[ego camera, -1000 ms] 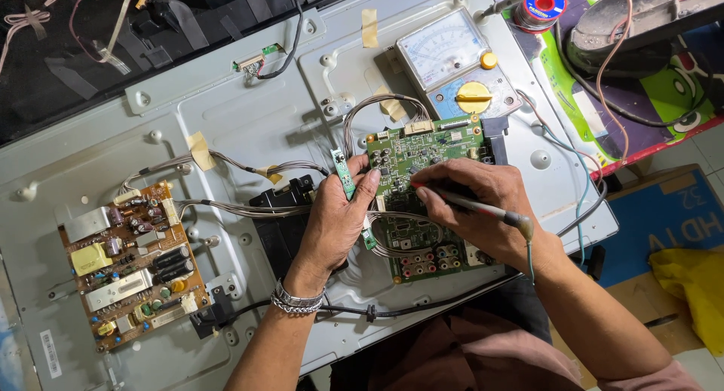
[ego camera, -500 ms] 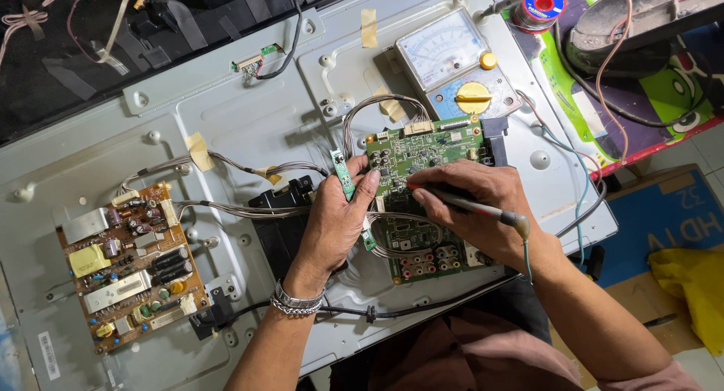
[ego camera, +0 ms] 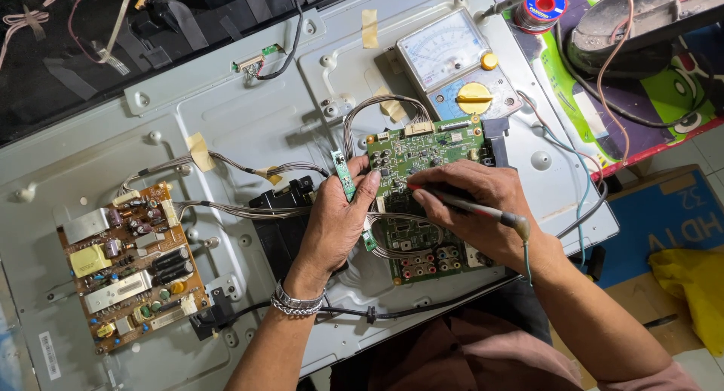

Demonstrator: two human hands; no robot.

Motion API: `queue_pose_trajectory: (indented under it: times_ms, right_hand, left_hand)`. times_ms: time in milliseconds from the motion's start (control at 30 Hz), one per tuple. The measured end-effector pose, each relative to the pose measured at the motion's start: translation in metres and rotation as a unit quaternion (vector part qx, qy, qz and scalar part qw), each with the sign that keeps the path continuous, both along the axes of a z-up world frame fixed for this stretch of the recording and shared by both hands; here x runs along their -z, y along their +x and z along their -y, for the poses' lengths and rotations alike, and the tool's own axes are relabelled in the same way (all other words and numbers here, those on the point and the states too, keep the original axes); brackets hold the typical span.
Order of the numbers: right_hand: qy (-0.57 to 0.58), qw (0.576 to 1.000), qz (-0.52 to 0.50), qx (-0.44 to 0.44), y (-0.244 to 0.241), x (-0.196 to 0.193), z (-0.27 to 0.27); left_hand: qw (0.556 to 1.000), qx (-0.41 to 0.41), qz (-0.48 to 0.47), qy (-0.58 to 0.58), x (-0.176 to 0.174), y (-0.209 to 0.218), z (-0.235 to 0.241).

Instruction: The person uses a multimeter probe to test various points on a green circuit board held in their left hand. They move the probe across different components and connectors on the board throughout the video.

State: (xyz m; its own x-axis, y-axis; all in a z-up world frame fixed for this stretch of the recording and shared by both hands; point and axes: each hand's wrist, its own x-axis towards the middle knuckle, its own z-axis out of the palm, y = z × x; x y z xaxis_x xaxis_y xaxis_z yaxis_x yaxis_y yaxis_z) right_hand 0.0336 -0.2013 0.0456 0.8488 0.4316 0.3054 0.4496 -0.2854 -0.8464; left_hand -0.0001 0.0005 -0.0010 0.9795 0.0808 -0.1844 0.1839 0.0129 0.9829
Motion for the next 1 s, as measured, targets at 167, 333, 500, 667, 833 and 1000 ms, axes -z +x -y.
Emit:
queue_pose_trajectory:
  times_ms: [167,333,500,667,833,1000]
  right_hand:
    - [0.001,1.0,-0.014,0.002,0.0011,0.0,0.0009]
    - [-0.003,1.0,-0.014,0.004,0.0037,0.0003,-0.0027]
    - [-0.003,1.0,-0.021,0.002,0.0057,0.002,-0.003]
    - [-0.004,1.0,-0.016,0.002,0.0058,0.0017,-0.0034]
    - [-0.004,1.0,-0.015,0.001,0.0059,0.0021,-0.0032]
    - [-0.001,1.0,-0.015,0.001,0.0056,0.0009,-0.0036]
  left_hand:
    - [1.0,0.0,0.004,0.008,0.0,0.0,-0.0011]
    - [1.0,0.001,-0.001,0.016,0.0027,-0.0001,-0.0018]
    - [1.0,-0.004,-0.004,0.016,0.0005,-0.0008,-0.002]
    - [1.0,-0.002,-0.004,0.02,-0.0022,0.0004,0.0]
    - [1.0,-0.002,-0.004,0.016,-0.0033,0.0005,0.0005]
    - [1.0,-0.003,-0.006,0.017,0.0005,0.0002,-0.0008]
